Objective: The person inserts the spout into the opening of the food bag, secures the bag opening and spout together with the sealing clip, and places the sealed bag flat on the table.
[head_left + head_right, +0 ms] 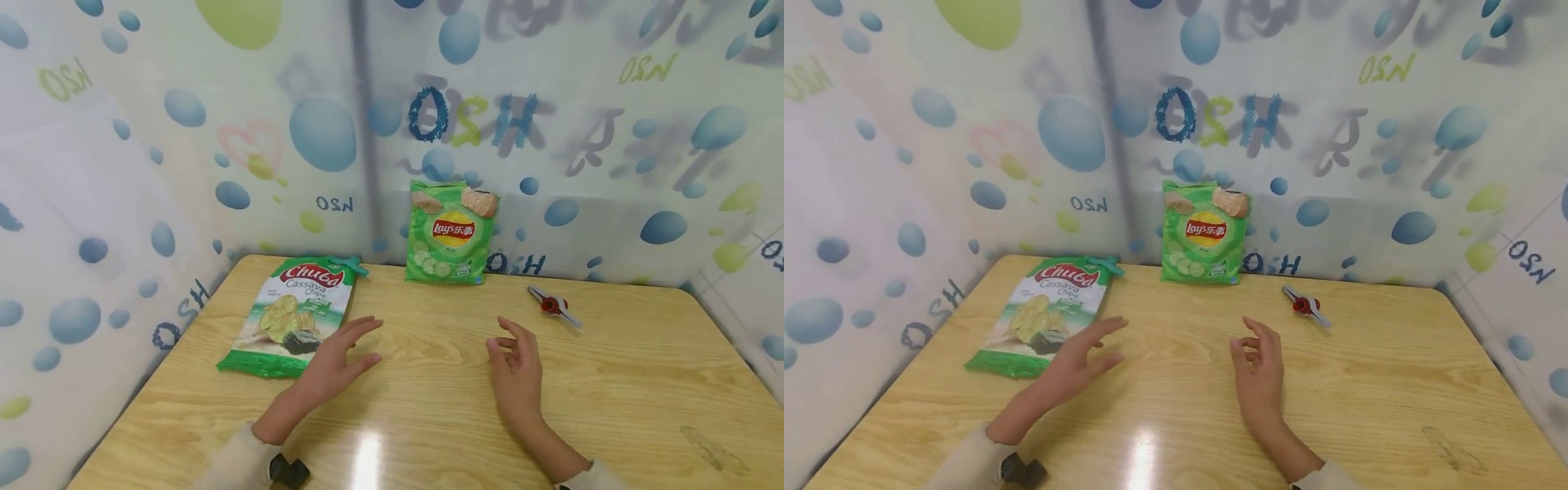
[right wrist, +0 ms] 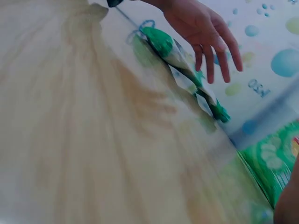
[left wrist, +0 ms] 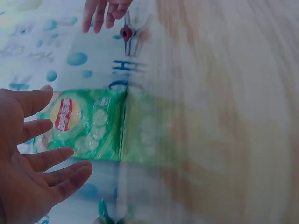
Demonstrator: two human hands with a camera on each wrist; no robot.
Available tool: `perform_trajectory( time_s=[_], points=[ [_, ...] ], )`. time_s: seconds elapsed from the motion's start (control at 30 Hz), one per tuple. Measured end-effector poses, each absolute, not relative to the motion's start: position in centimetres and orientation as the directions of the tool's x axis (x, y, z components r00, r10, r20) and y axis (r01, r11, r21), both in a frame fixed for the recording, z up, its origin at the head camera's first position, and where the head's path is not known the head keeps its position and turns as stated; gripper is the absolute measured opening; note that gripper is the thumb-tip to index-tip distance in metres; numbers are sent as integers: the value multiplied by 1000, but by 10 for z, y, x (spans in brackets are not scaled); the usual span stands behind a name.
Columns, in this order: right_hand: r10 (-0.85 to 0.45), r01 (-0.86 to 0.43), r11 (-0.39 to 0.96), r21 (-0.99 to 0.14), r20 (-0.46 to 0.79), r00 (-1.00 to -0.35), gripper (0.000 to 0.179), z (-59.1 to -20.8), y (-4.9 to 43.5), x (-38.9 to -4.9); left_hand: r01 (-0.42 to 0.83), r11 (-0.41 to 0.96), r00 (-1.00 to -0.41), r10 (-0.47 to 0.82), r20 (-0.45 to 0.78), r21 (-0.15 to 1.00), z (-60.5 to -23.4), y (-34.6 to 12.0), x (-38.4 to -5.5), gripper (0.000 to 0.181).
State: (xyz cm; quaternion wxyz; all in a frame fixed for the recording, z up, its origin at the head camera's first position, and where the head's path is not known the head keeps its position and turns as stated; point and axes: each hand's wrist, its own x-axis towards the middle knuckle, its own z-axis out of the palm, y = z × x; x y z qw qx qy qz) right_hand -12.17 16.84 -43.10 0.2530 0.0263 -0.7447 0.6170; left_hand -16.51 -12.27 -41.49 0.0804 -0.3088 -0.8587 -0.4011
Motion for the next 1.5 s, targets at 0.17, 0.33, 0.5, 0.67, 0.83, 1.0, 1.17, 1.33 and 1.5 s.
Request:
perform_trajectory(
  time_s=[0.17, 0.33, 0.5, 0.67, 0.83, 1.0, 1.17, 1.33, 1.5],
  points=[
    [390, -347, 201, -916, 400, -829, 37, -445, 211, -122, 591, 433, -781, 516, 351, 680, -421, -98, -169, 53],
    [505, -324, 198, -925, 379, -775, 37, -460, 248, -126, 577, 380, -776, 530, 341, 723, -420, -76, -178, 52],
    [585, -256, 274, -927, 372, -721, 36, -461, 275, -126, 543, 325, -784, 527, 328, 774, -421, -52, -187, 52],
    [631, -211, 256, -943, 328, -703, 35, -463, 297, -128, 487, 287, -797, 533, 284, 825, -426, -27, -196, 53],
    [625, -183, 161, -970, 244, -741, 37, -464, 303, -133, 429, 238, -822, 502, 268, 871, -432, -6, -205, 49],
    [612, -142, 173, -975, 219, -760, 38, -465, 306, -140, 364, 209, -846, 483, 228, 908, -443, 13, -212, 48],
    [609, -79, 234, -969, 209, -765, 41, -465, 310, -147, 353, 187, -853, 468, 232, 917, -456, 26, -215, 47],
    [586, -37, 266, -963, 192, -788, 43, -466, 313, -155, 345, 155, -863, 441, 248, 926, -459, 36, -217, 45],
    [557, -12, 336, -942, 209, -804, 46, -465, 318, -164, 394, 178, -863, 409, 296, 902, -462, 44, -221, 40]
  ],
)
